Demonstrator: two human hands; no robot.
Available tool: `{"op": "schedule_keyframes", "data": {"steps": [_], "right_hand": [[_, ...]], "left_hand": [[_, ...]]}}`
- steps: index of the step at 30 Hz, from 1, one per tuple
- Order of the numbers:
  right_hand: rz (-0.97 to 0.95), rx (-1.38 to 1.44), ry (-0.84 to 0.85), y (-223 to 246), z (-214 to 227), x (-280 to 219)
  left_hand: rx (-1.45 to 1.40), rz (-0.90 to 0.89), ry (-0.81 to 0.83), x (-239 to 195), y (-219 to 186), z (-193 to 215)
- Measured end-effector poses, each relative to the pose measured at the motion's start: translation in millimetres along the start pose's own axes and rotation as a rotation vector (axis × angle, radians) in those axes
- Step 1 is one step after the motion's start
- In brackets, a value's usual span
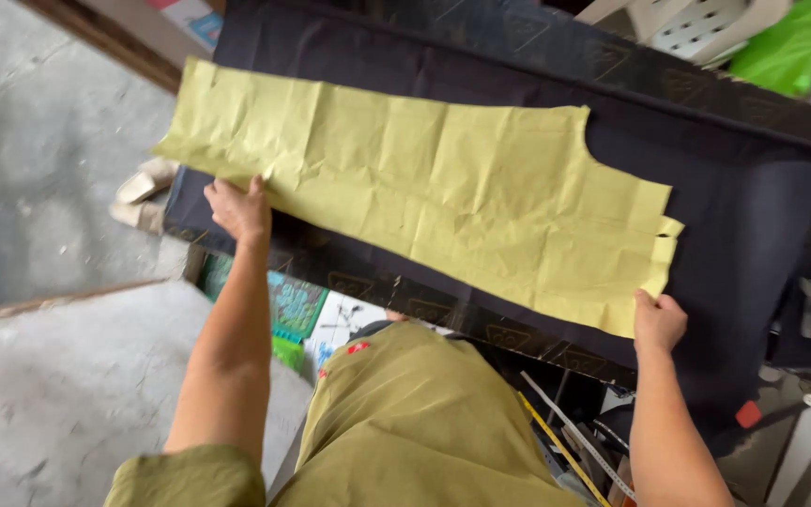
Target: Marking fabric with chalk using a pattern and cutting it out with scissors.
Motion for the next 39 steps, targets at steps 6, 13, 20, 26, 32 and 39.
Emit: {"op": "schedule_keyframes", "data": {"steps": [6, 13, 20, 26, 32, 39], "right_hand": [[0.067, -0.1, 0.141, 98.6, 46.2, -57.7], [0.324, -0.303, 0.022, 5.1, 19.8, -5.8], [-0.02, -0.093, 0.084, 45.3, 43.2, -33.2], [-0.011, -0.121, 0.051, 33.7, 44.6, -22.3], [-0.061, -0.102, 0.052, 31.6, 47.6, -19.9], [-0.066, -0.088, 0.043, 25.8, 47.1, -15.5]], "left_hand": [[0.051, 0.032, -0.126, 7.6, 25.7, 10.9], [0.151, -0.043, -0.138, -7.8, 26.7, 23.2], [0.13, -0.281, -0.003, -32.2, 25.5, 40.5], [0.115, -0.339, 0.042, -39.3, 17.3, 54.3], [0.119, -0.379, 0.068, -41.3, 15.8, 56.3], [0.105, -0.375, 0.064, -42.4, 13.6, 54.3]]}}
Point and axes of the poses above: each hand's wrist, its own x-axis towards the middle knuckle, its own z-axis out of the back of the hand, y = z × x, the point moved 1 cm from there along x, towards the middle knuckle, and after that the axes turned 3 degrees about -y, right-handed, at the moved point
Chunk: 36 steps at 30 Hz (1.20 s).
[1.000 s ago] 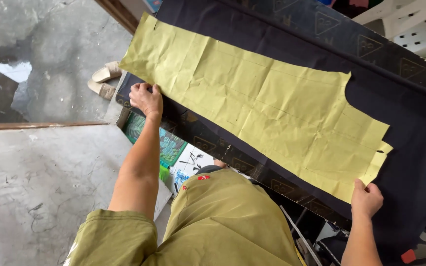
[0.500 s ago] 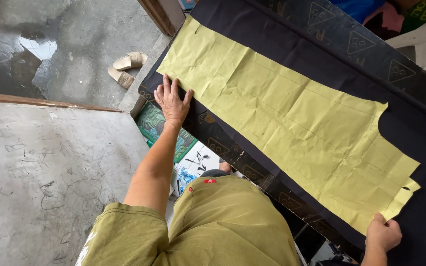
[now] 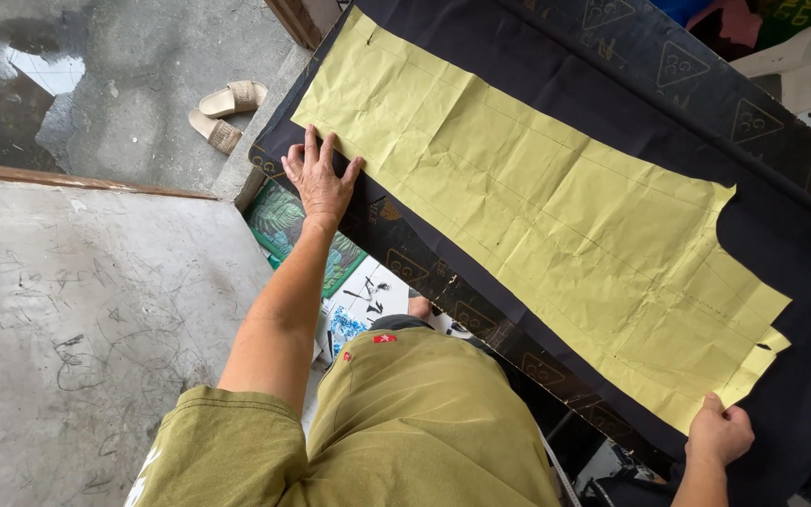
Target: Marking fabric with chalk using a pattern and cutting it out with scissors.
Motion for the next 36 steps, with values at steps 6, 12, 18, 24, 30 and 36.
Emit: {"op": "schedule_keyframes", "data": {"steps": [6, 12, 18, 24, 30, 36], "right_hand": [[0.129, -0.087, -0.052, -15.1, -2.3, 11.8], [0.044, -0.093, 0.018, 10.7, 9.0, 0.6], [0.621, -0.332, -0.406, 107.3, 5.6, -48.9], [1.458, 0.111, 0.153, 352.9, -163.4, -224.9], [1.612, -0.141, 0.494, 559.5, -269.5, -397.6], [1.437, -0.594, 0.53, 614.5, -312.5, -410.0]], "left_hand": [[-0.028, 0.005, 0.013, -2.4, -3.9, 5.3], [-0.027, -0.011, 0.024, -1.6, -6.1, 5.1], [-0.015, -0.027, -0.011, -2.4, -12.9, 23.9], [0.026, -0.032, 0.011, 2.7, -6.2, 20.8], [0.01, -0.025, 0.108, 15.3, 3.2, 20.8], [-0.124, -0.062, 0.04, 69.2, 28.4, 34.1]]}}
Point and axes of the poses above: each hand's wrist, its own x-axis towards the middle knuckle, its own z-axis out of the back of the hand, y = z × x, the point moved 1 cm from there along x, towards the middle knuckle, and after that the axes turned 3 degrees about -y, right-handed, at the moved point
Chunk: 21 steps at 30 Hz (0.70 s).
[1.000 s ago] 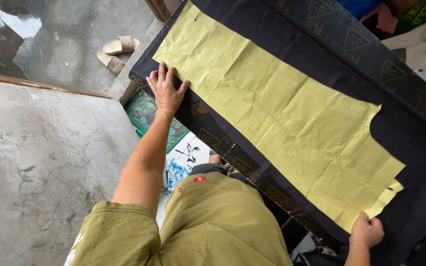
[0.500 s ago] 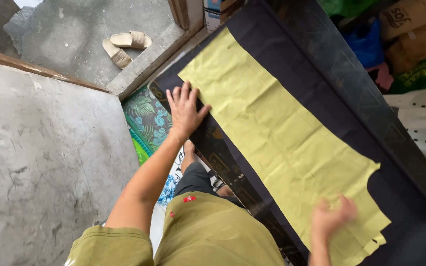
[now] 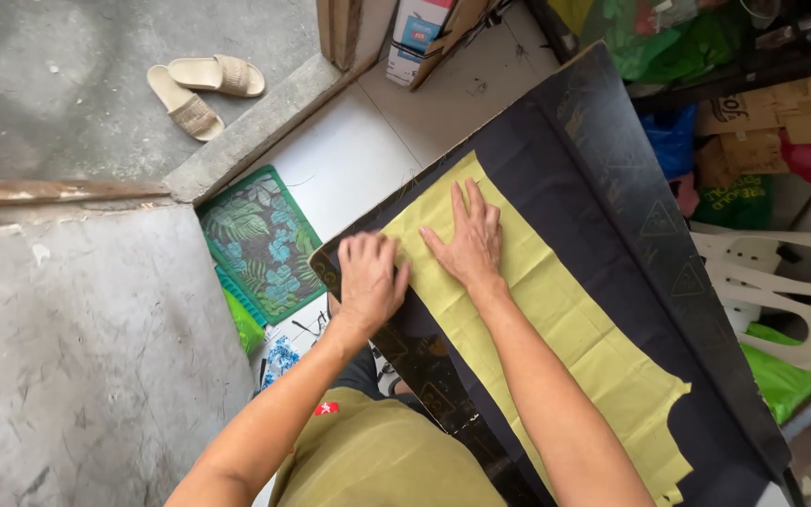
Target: Marking fabric with chalk using a pattern and cutting it out with scissors.
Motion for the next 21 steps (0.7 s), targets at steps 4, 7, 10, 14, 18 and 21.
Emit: {"op": "schedule_keyframes", "data": {"steps": [4, 7, 10, 14, 18, 21], "right_hand": [[-0.024, 0.04, 0.014, -2.7, 1.9, 6.2], [-0.049, 0.071, 0.033, 9.4, 16.2, 2.5], [-0.049, 0.077, 0.053, 10.5, 21.8, 5.6], [-0.049, 0.082, 0.055, 8.8, 21.9, 9.2], [-0.06, 0.07, 0.054, 9.2, 20.6, 10.4], [-0.049, 0.054, 0.046, 7.4, 17.5, 9.8]], "left_hand": [[-0.01, 0.022, -0.089, 42.5, 31.0, -34.9], [-0.002, -0.019, -0.047, 42.2, 33.1, -51.6], [-0.057, 0.019, -0.047, 48.1, 25.1, -39.1], [-0.131, -0.009, -0.048, 51.1, 20.1, -46.1], [-0.2, -0.067, -0.08, 55.9, 16.9, -39.8], [-0.243, -0.147, -0.125, 51.9, 21.1, -46.6]]}}
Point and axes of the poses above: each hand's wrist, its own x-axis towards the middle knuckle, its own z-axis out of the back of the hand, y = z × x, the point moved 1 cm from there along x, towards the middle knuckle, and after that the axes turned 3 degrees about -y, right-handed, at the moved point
